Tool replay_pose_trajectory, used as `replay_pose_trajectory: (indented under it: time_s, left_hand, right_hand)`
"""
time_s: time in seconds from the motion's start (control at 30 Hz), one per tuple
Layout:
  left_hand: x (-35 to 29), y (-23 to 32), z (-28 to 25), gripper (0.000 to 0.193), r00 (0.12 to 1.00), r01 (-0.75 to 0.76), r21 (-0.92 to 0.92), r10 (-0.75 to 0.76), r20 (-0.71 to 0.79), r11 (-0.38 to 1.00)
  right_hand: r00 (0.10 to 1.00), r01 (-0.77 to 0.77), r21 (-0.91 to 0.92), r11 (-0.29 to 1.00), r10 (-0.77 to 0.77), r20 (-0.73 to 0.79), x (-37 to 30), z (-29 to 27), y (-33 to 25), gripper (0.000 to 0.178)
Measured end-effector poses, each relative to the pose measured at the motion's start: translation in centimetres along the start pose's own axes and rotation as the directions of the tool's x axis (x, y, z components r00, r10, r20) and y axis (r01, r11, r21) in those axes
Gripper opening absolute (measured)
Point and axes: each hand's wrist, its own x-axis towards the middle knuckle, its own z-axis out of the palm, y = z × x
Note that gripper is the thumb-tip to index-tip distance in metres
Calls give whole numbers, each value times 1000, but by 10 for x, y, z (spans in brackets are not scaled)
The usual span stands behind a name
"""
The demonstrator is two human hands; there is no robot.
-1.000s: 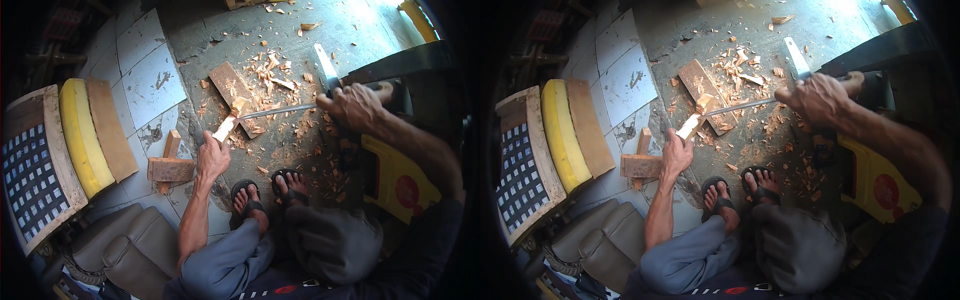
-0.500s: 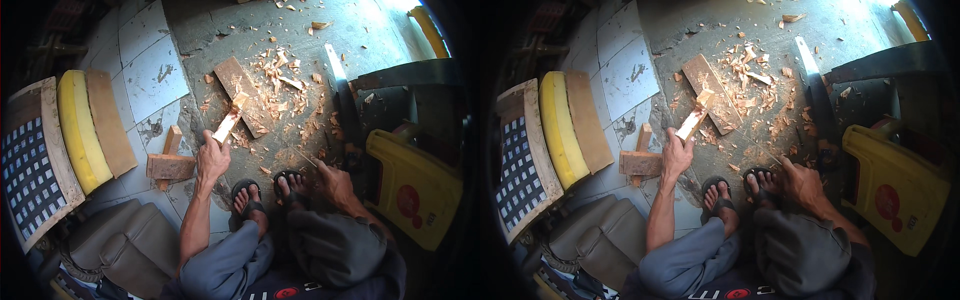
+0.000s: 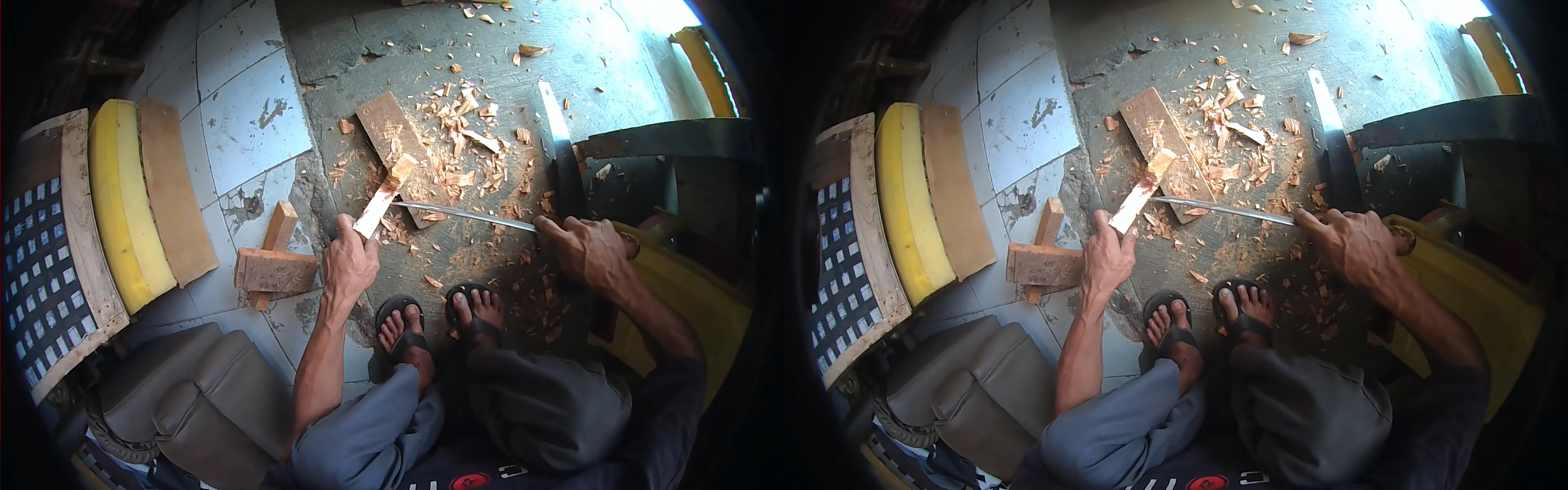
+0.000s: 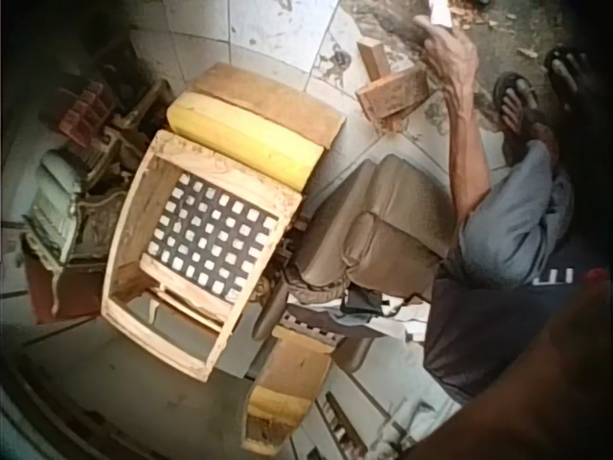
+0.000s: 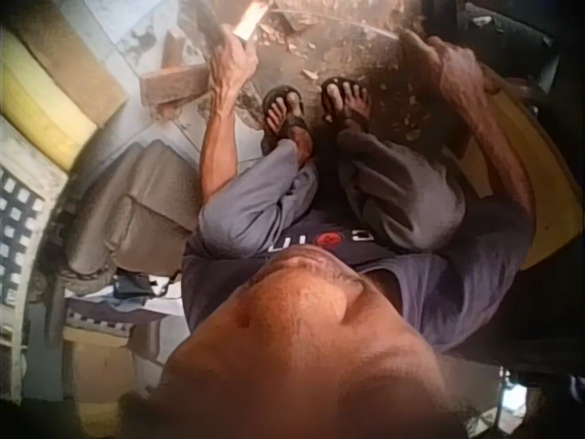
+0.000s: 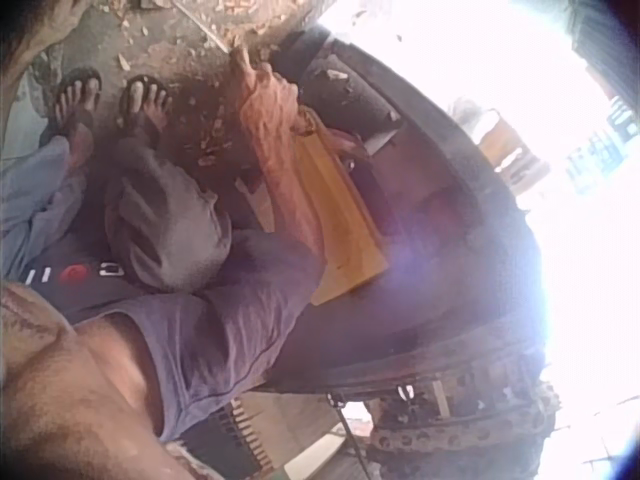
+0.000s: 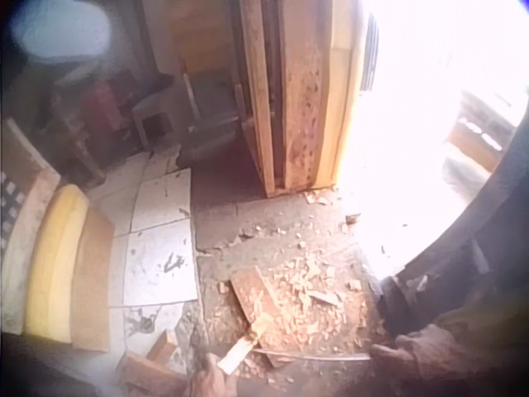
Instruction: The person shaves a wooden block with a knife, handling wooden pieces by hand, and then uses a hammer to tap two wooden parts together while sitting on the floor.
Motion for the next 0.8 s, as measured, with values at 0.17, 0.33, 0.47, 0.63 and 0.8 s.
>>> replay_pose_trajectory:
  time_s: [0.17,0.33,0.47,0.63,0.8]
  left_hand:
    - [-2,-4,-2,46,999,-14,12,14,-36,1000]
    - [-3,-3,-3,45,999,-21,2,21,-31,1000]
    - [0,-3,-1,45,999,-52,13,52,15,999]
    - [3,-9,3,46,991,-132,-48,133,18,990]
    - [3,6,-3,44,998,-62,-42,61,-20,997]
  right_hand:
    - [1000,-3,-6,1000,3,14,8,-21,-2,23]
    - [1000,1,-40,999,0,21,14,-23,-2,19]
    - [997,2,-111,994,6,72,18,-30,5,20]
    - [999,-12,-193,981,17,28,22,-53,-2,24]
    - [999,-30,189,982,21,46,2,-10,-29,16]
